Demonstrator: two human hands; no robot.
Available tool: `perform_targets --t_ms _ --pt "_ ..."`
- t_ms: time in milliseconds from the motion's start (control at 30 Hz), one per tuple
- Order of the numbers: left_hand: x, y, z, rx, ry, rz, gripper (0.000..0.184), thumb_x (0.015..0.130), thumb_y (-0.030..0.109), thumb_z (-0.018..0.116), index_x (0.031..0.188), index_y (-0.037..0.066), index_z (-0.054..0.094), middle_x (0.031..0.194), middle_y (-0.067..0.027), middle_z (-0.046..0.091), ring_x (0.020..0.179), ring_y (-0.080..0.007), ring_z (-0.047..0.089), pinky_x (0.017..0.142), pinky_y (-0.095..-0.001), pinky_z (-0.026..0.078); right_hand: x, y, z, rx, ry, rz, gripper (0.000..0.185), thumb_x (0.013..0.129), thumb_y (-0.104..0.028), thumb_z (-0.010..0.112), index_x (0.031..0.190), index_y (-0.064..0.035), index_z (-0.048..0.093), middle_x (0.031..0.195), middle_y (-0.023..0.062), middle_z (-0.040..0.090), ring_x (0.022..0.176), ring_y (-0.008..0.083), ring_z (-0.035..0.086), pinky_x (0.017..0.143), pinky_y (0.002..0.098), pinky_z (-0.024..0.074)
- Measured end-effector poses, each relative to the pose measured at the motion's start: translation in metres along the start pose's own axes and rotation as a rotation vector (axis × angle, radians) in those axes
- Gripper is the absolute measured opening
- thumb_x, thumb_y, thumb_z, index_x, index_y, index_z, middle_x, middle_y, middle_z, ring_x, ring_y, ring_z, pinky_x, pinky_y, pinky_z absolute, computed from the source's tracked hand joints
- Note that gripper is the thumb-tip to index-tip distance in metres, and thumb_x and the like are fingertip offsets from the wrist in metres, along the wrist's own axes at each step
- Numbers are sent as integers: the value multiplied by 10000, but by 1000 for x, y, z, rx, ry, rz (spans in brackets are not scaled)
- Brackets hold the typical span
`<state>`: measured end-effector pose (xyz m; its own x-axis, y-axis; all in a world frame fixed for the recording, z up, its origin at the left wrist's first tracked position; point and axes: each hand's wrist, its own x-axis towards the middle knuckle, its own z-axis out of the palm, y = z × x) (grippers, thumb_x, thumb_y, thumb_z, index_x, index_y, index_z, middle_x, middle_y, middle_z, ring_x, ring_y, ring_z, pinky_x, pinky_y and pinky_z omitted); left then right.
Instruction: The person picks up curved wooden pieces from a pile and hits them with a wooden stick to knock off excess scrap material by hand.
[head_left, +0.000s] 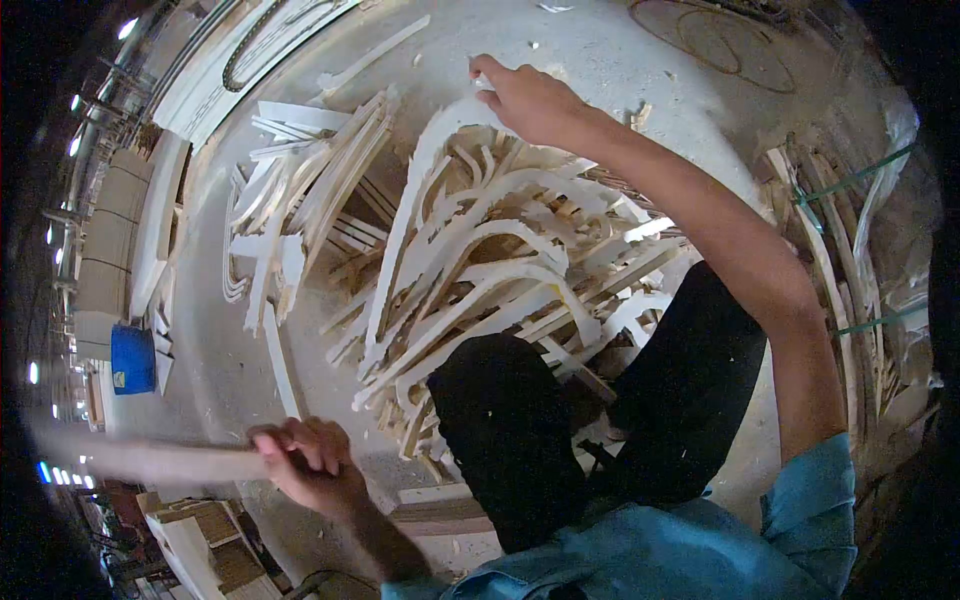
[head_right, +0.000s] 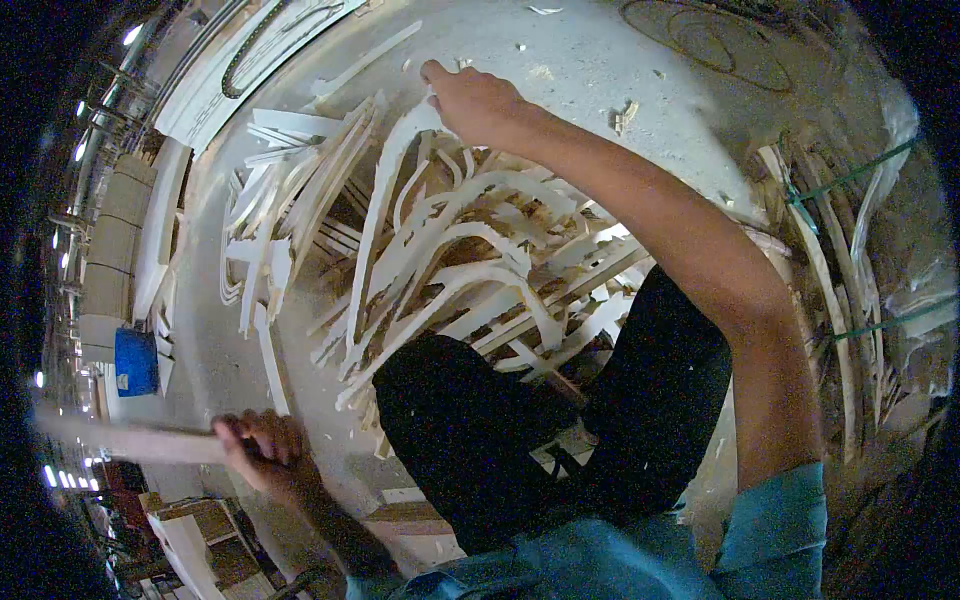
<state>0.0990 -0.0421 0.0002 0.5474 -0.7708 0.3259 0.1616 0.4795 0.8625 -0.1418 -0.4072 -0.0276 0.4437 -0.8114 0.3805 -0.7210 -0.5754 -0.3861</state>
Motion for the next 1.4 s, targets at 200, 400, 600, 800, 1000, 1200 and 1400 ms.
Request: perform_targets --t_ms 200,400,600,800,1000,1200,1400 --pt "-34 -193 -59 535 469 203 202 1003 251 566 1040 71 648 720 -6 597 727 -142 591 684 -296 512 -2 -12 -9 88 -99 48 365 1016 -271 505 1354 -180 405 773 216 656 757 439 660 711 556 511" --pt "-14 -99 -37 573 7 -559 172 1009 278 569 974 110 554 674 27 467 624 -92 422 563 -283 353 -11 22 -5 71 -133 58 433 1033 -284 488 1427 -220 321 694 202 612 667 416 638 675 548 492" --pt "23 2 10 -69 37 93 336 1033 364 492 763 165 472 548 43 367 403 -87 270 363 -264 247 -15 27 -5 59 -43 -153 568 1012 -423 520 1483 -251 254 706 224 623 603 393 629 600 496 501" --pt "34 -57 -27 1391 -197 -700 330 967 275 639 777 17 556 544 -3 460 499 -100 474 454 -311 368 -19 15 -6 137 206 -468 612 977 -416 583 1505 -284 302 823 141 690 571 341 640 573 443 547" --pt "18 -40 -62 420 126 -466 267 987 306 633 814 133 527 531 67 382 417 -38 304 383 -244 219 -24 11 -7 113 79 -419 570 965 -411 600 1475 -286 379 1108 103 700 623 325 667 636 411 586" --pt "8 -116 -80 790 -150 -269 322 938 343 694 854 59 567 618 -51 509 510 -118 431 454 -311 367 -26 1 -18 139 49 -396 525 967 -374 608 1454 -292 431 1150 92 693 675 322 681 642 402 593" --pt "12 -51 -27 1045 -151 -315 291 951 242 675 793 18 579 574 -48 467 518 -133 429 487 -334 378 -29 20 -6 55 123 -440 549 990 -426 548 1490 -344 337 924 92 727 634 350 680 610 442 601"
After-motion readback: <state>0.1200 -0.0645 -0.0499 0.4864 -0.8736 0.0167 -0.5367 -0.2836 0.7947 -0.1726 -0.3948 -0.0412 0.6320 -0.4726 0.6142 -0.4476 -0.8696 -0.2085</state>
